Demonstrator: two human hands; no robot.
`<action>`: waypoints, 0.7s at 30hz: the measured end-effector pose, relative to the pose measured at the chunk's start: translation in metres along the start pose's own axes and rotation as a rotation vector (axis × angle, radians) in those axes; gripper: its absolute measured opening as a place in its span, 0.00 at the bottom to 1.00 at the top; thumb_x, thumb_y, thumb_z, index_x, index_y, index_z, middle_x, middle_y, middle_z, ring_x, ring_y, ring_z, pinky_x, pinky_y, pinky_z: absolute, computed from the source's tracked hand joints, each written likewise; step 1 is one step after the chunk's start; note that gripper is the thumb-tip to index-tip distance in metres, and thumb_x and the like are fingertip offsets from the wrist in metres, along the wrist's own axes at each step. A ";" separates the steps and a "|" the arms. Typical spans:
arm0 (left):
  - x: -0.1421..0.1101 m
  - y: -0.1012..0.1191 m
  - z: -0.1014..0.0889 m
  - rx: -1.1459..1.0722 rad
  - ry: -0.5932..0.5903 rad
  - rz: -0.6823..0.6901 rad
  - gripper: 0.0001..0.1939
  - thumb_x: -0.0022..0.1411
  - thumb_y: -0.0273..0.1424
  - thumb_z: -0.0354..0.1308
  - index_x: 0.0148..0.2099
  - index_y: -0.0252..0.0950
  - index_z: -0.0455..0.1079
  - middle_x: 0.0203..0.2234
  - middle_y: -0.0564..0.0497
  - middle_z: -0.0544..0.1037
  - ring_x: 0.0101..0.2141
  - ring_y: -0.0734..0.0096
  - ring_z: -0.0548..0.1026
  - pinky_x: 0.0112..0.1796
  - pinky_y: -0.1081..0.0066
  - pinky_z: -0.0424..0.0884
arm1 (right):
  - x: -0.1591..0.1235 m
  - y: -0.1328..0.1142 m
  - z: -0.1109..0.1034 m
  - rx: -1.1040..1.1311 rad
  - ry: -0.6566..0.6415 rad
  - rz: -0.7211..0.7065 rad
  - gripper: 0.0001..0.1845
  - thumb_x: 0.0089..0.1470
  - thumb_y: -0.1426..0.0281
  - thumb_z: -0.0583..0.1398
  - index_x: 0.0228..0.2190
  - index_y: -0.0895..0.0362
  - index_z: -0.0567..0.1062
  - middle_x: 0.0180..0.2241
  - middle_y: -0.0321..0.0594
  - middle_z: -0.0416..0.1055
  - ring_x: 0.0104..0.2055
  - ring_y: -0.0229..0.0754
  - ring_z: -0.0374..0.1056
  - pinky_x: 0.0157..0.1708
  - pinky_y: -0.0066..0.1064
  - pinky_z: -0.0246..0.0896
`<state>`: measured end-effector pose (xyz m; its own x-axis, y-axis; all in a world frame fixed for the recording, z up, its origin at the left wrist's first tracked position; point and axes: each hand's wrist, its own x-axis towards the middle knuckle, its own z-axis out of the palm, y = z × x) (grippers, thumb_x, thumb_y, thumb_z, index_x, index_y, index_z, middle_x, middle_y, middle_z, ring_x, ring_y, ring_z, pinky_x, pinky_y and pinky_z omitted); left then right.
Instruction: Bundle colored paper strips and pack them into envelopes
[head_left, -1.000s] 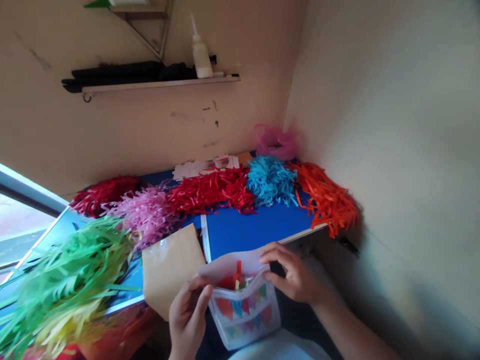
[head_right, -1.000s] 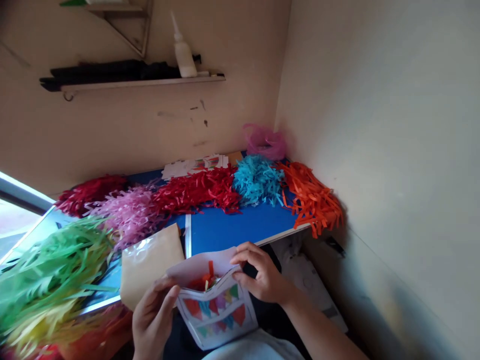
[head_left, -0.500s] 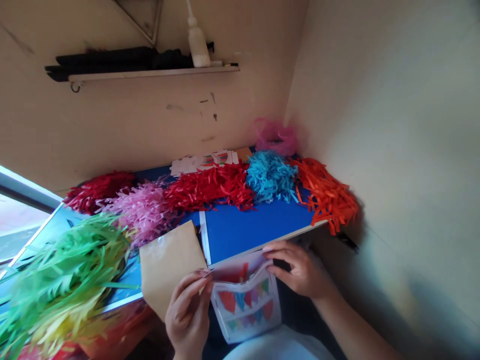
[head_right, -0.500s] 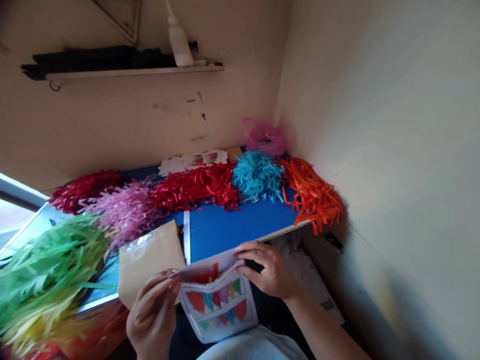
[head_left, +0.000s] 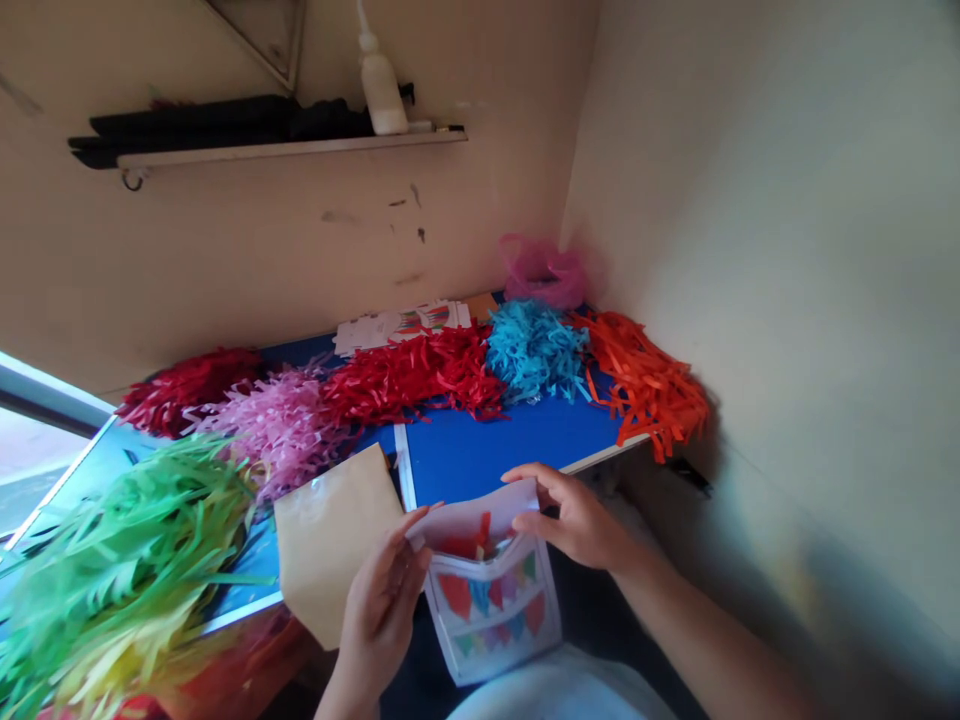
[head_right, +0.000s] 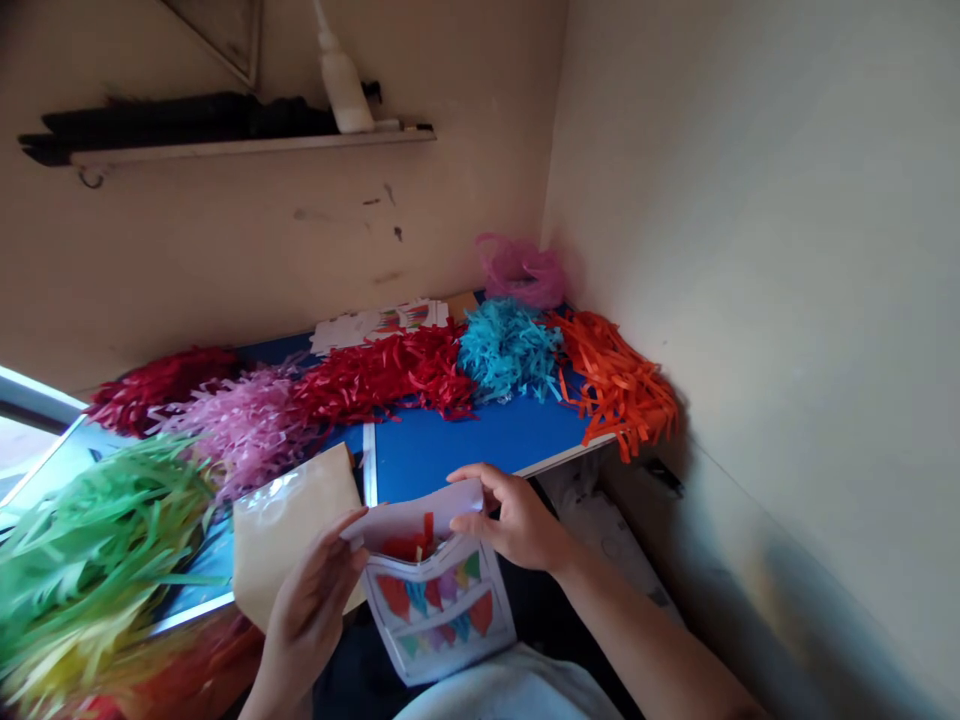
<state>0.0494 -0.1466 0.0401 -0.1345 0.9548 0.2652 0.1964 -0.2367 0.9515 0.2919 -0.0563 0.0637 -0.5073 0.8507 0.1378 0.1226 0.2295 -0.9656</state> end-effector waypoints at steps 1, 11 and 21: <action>-0.001 -0.002 0.000 0.009 -0.002 -0.006 0.19 0.66 0.32 0.56 0.58 0.40 0.68 0.54 0.42 0.76 0.54 0.57 0.74 0.51 0.65 0.74 | 0.002 0.000 0.000 -0.017 -0.013 0.018 0.19 0.53 0.65 0.65 0.46 0.57 0.75 0.36 0.38 0.77 0.35 0.40 0.73 0.35 0.28 0.67; -0.002 -0.006 -0.001 0.100 -0.062 0.048 0.22 0.67 0.29 0.54 0.63 0.43 0.64 0.56 0.45 0.75 0.55 0.61 0.73 0.53 0.66 0.72 | 0.027 -0.023 -0.003 -0.443 -0.009 0.082 0.09 0.45 0.70 0.67 0.33 0.54 0.78 0.29 0.32 0.77 0.30 0.38 0.70 0.29 0.25 0.57; -0.006 -0.012 -0.003 0.136 0.003 0.063 0.19 0.66 0.28 0.55 0.59 0.42 0.69 0.53 0.46 0.77 0.52 0.61 0.76 0.50 0.69 0.75 | 0.033 -0.034 0.000 -0.792 -0.069 -0.167 0.03 0.48 0.75 0.66 0.26 0.56 0.78 0.27 0.35 0.78 0.29 0.38 0.71 0.26 0.26 0.52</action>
<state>0.0450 -0.1504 0.0274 -0.1202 0.9383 0.3244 0.3347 -0.2693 0.9030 0.2708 -0.0363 0.1010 -0.6209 0.7502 0.2275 0.5944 0.6397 -0.4873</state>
